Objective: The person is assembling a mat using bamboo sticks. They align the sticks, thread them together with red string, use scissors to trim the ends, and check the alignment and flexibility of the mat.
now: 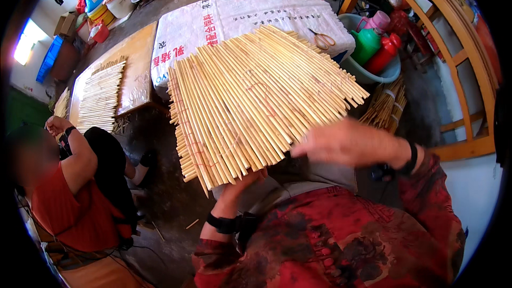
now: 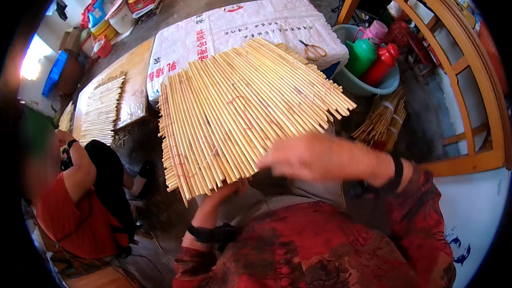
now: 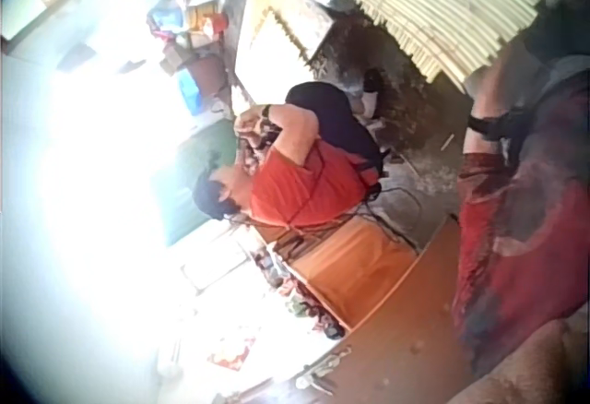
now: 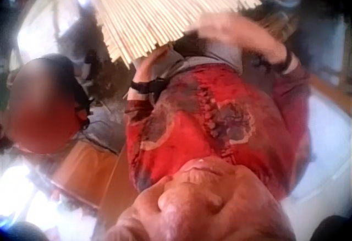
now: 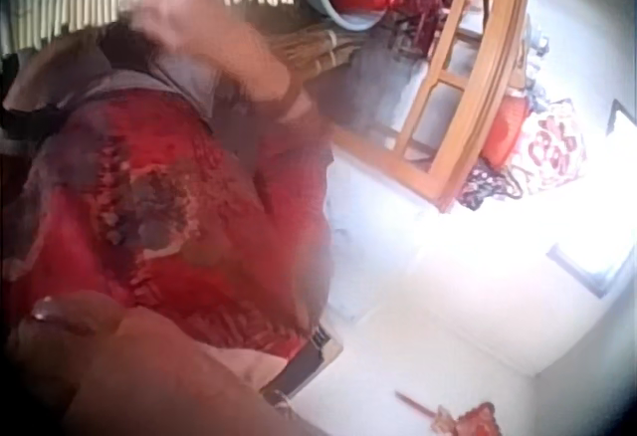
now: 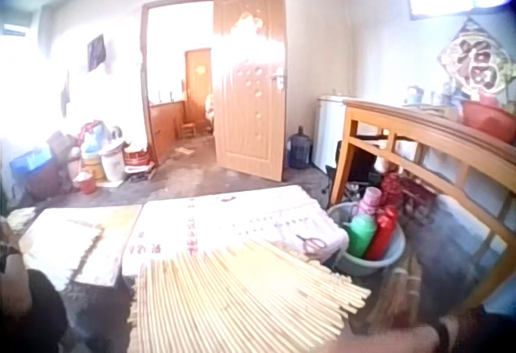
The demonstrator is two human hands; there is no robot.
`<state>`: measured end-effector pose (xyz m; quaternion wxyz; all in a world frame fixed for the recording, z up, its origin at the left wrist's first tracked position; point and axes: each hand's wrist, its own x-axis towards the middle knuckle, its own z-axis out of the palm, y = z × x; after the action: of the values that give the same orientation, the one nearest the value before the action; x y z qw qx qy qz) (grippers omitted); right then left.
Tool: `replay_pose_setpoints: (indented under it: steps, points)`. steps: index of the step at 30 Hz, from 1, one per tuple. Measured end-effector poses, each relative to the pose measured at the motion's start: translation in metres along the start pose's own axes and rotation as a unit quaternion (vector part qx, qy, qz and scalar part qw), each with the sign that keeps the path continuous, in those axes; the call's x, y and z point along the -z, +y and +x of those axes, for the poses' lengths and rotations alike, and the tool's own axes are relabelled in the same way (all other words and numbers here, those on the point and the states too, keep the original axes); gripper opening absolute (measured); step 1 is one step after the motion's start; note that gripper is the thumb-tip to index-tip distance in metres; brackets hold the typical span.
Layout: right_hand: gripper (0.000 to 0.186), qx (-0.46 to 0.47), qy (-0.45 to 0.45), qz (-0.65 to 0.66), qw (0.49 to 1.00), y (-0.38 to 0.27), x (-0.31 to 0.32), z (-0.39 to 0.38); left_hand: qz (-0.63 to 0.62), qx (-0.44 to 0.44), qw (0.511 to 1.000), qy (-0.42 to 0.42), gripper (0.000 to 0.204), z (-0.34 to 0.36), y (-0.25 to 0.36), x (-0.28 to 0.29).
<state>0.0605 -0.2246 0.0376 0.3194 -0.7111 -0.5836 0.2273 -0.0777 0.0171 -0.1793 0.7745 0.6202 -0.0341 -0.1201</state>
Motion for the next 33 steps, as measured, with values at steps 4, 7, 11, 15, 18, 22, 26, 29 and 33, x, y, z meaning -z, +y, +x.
replay_pose_setpoints:
  steps: [4, 7, 11, 15, 18, 22, 26, 29, 33]
  points:
    - [0.019, 0.041, 0.050, -0.247, 0.967, 0.048, 0.011, 0.050, 0.091, 0.153, 0.982, 0.064, 0.027, 0.012, 0.029, -0.024]
    - [0.014, 0.021, 0.002, -0.242, 0.970, 0.066, -0.003, 0.074, 0.095, 0.174, 0.973, 0.115, 0.025, 0.003, 0.042, -0.033]
    - [0.012, -0.041, -0.058, -0.209, 0.975, 0.081, -0.003, 0.090, 0.079, 0.173, 0.961, 0.203, 0.025, -0.011, 0.041, -0.036]
    - [0.014, -0.132, -0.119, -0.058, 0.982, 0.081, 0.010, 0.098, 0.120, 0.176, 0.955, 0.205, 0.026, -0.027, 0.063, -0.029]
    - [0.021, -0.154, -0.103, 0.030, 0.982, 0.085, 0.017, 0.103, 0.094, 0.219, 0.949, 0.208, 0.020, -0.031, 0.072, -0.026]
    - [0.039, -0.004, -0.092, -0.149, 0.985, 0.078, -0.002, 0.096, 0.084, 0.147, 0.960, 0.221, 0.015, -0.038, 0.070, -0.017]
    - [0.023, 0.049, -0.030, -0.228, 0.972, 0.079, -0.031, 0.099, 0.096, 0.176, 0.955, 0.220, 0.013, -0.047, 0.080, -0.011]
    - [0.017, 0.019, -0.039, -0.163, 0.986, 0.081, -0.032, 0.097, 0.146, 0.168, 0.944, 0.242, 0.013, -0.057, 0.081, -0.006]
    - [0.012, -0.088, -0.124, 0.026, 0.988, 0.077, -0.025, 0.091, 0.504, 0.111, 0.834, 0.196, 0.014, -0.085, 0.065, 0.027]
